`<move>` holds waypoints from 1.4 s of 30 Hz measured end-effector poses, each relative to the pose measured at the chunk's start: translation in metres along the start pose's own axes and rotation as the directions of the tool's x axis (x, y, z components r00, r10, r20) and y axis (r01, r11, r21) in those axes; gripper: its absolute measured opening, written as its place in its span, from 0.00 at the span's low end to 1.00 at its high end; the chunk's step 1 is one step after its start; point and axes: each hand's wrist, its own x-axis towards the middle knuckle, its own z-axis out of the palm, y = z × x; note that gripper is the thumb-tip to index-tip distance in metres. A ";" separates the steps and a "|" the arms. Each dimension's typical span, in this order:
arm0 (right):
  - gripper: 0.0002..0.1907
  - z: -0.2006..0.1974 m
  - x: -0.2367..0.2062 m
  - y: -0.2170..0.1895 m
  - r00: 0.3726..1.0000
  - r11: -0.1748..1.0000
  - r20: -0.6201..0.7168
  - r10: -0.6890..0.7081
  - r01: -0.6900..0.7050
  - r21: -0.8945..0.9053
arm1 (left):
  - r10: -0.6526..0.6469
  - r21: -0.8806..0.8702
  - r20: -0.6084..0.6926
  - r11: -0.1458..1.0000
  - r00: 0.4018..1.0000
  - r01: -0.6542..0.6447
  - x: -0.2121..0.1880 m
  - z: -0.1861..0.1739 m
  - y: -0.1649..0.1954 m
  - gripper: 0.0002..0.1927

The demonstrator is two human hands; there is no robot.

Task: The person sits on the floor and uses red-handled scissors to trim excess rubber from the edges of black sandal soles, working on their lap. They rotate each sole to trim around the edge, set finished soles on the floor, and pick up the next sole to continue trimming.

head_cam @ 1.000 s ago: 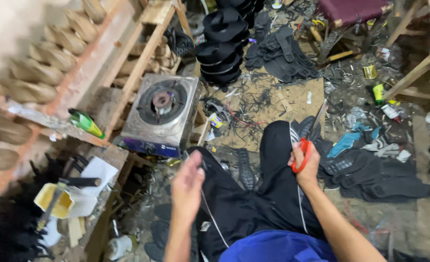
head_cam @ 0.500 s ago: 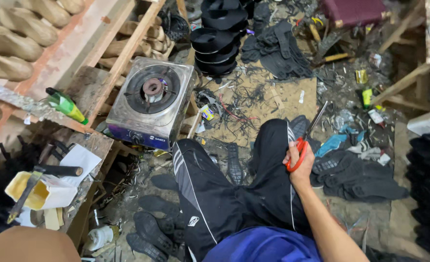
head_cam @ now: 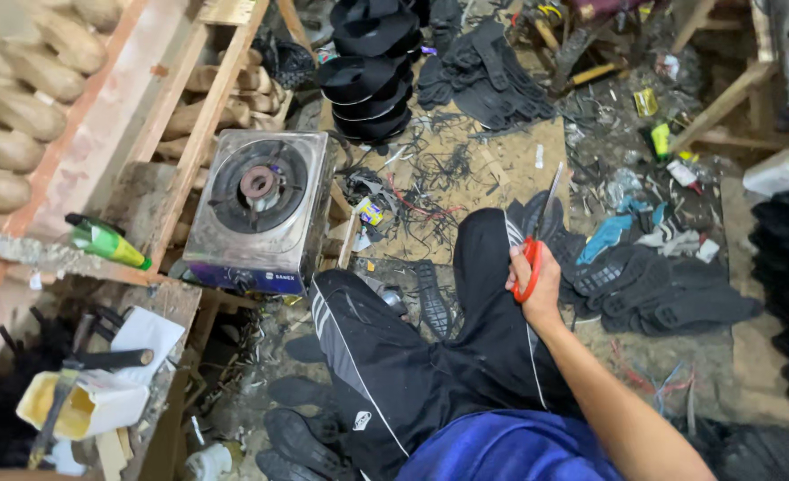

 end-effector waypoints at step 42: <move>0.09 0.011 0.004 -0.045 0.990 0.979 0.091 0.111 -0.125 0.161 | -0.905 -0.724 0.420 -0.378 -0.066 0.577 -0.019 0.334 -0.293 0.18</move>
